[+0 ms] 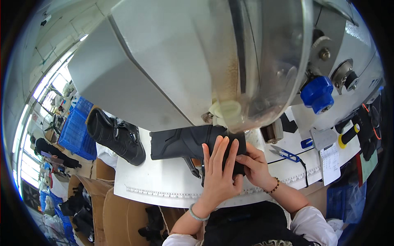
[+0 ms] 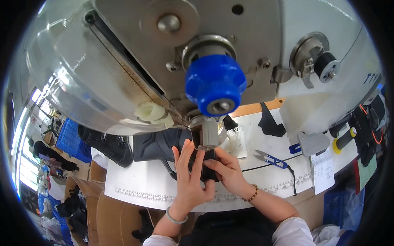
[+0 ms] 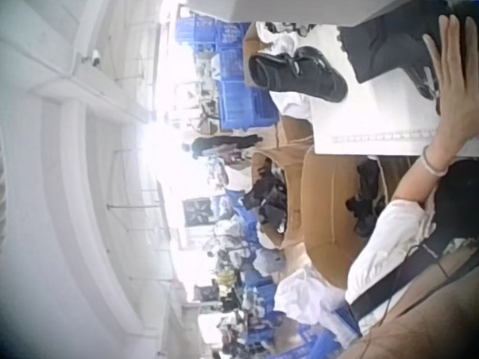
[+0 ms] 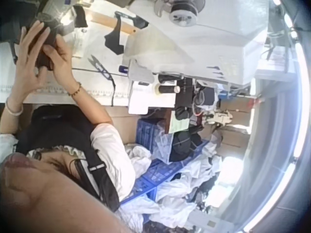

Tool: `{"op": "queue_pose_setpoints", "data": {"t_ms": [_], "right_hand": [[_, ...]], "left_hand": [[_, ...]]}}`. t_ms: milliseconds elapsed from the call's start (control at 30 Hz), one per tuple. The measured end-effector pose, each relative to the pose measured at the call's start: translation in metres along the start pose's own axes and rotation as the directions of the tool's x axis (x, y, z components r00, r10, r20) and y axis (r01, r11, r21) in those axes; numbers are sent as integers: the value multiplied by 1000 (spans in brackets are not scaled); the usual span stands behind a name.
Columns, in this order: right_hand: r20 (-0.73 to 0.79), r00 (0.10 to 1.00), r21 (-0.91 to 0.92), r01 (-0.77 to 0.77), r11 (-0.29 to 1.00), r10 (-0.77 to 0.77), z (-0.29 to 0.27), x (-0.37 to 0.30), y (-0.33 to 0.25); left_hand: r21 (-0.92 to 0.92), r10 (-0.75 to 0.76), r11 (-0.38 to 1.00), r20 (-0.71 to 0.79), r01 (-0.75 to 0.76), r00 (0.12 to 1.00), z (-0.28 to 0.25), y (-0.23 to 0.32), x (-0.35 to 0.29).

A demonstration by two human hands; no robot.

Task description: The person turns and handles a boot piece, places it away, and retrieves another boot piece from a container. The person then positions the boot piece under a sewing machine needle and stitches along the edges, guiding the material with both hands.

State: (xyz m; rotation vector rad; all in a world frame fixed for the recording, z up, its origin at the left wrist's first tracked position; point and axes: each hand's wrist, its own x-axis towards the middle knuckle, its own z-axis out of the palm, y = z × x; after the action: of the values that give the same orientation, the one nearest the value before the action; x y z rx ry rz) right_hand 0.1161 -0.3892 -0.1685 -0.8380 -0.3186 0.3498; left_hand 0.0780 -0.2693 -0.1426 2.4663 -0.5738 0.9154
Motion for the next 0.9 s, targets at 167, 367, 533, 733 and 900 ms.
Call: {"op": "queue_pose_setpoints", "data": {"t_ms": [167, 367, 533, 733, 900], "right_hand": [[-66, 998, -14, -12, 1000, 11, 2, 1, 7], [-70, 996, 85, 59, 995, -53, 9, 1, 19], [-47, 995, 111, 93, 989, -88, 14, 3, 25], [-51, 997, 11, 61, 998, -60, 23, -1, 7], [-5, 998, -458, 53, 887, -62, 15, 4, -14]], "left_hand": [[-39, -2, 999, 43, 3, 999, -6, -6, 0], [-109, 42, 994, 88, -32, 995, -17, -19, 5], [-155, 60, 987, 104, -44, 993, -21, -30, 7], [-222, 97, 974, 186, -54, 978, -35, -41, 19], [-214, 38, 977, 164, -2, 986, -39, -29, 22]]}}
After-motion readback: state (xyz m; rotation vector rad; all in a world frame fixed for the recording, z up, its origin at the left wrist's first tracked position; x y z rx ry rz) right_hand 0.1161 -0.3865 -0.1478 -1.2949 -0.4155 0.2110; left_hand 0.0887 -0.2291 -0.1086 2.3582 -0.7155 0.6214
